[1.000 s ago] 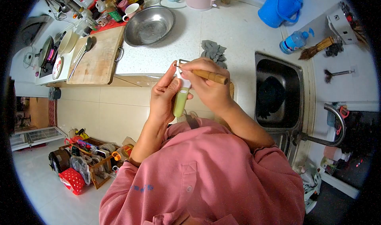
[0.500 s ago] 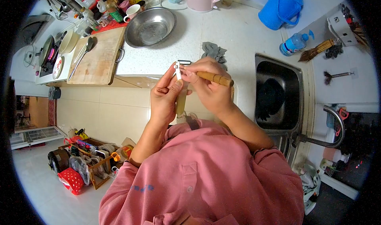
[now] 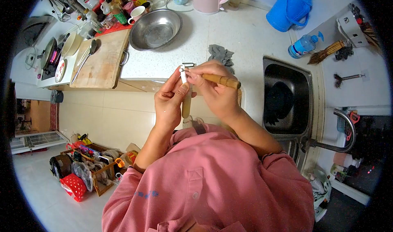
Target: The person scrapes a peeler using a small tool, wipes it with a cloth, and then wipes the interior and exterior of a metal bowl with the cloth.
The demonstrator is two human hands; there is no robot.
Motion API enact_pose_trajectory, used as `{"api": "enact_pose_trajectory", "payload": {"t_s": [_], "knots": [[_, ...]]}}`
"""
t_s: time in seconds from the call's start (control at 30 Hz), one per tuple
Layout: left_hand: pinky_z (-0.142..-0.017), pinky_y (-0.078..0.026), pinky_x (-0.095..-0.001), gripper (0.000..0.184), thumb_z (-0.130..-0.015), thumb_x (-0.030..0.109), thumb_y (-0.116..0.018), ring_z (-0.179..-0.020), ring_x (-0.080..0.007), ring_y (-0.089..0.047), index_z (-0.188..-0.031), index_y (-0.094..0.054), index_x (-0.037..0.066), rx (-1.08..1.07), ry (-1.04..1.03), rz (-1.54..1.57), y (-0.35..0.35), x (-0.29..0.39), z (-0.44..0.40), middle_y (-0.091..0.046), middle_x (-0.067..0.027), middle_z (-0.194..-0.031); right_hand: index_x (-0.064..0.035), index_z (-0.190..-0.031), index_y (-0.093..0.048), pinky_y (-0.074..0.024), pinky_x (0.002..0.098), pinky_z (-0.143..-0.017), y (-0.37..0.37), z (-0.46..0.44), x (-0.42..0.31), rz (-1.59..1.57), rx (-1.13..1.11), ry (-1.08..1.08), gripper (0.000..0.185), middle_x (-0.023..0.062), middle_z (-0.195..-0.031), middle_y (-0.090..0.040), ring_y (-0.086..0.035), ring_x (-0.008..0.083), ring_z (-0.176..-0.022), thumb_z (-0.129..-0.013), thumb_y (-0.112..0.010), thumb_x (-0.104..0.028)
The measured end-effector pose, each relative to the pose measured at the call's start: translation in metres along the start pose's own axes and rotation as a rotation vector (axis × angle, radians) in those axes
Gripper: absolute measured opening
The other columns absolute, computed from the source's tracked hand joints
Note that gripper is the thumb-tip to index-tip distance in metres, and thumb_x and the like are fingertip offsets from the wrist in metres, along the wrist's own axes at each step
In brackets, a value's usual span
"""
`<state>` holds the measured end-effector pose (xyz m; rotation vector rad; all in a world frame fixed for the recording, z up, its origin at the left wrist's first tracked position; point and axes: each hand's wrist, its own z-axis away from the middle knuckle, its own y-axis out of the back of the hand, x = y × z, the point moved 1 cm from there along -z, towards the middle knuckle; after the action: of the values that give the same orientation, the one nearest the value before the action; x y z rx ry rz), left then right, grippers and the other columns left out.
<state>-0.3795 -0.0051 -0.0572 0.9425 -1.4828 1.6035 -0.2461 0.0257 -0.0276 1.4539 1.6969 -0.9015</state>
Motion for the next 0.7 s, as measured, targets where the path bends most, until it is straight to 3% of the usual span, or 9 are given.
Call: {"api": "enact_pose_trajectory", "payload": {"t_s": [0.27,0.7], "knots": [[-0.076,-0.058,-0.0302,0.047,-0.093,0.001,-0.055,-0.095,-0.0133,-0.062,-0.138,-0.043,0.001,0.023,0.02,-0.016,-0.0002,-0.001,0.0005,-0.063,-0.0092,-0.114,-0.0012,-0.097,-0.062,-0.0531,0.0288,-0.068,0.005,-0.0062,0.0001,0.269,-0.103,0.238,0.019,0.0131,-0.087,-0.065,-0.065,0.0223,-0.078,-0.08,-0.066,0.007],[-0.075,-0.059,-0.032,0.045,-0.093,0.0,-0.053,-0.099,-0.0161,-0.062,-0.137,-0.044,0.001,0.033,0.067,0.073,-0.0028,0.0003,-0.0005,-0.057,-0.0112,-0.126,-0.0012,-0.095,-0.063,-0.0527,0.0297,-0.066,0.0034,-0.0065,0.003,0.21,-0.059,0.212,0.017,0.0123,-0.085,-0.065,-0.065,0.0216,-0.075,-0.08,-0.066,0.006]]}}
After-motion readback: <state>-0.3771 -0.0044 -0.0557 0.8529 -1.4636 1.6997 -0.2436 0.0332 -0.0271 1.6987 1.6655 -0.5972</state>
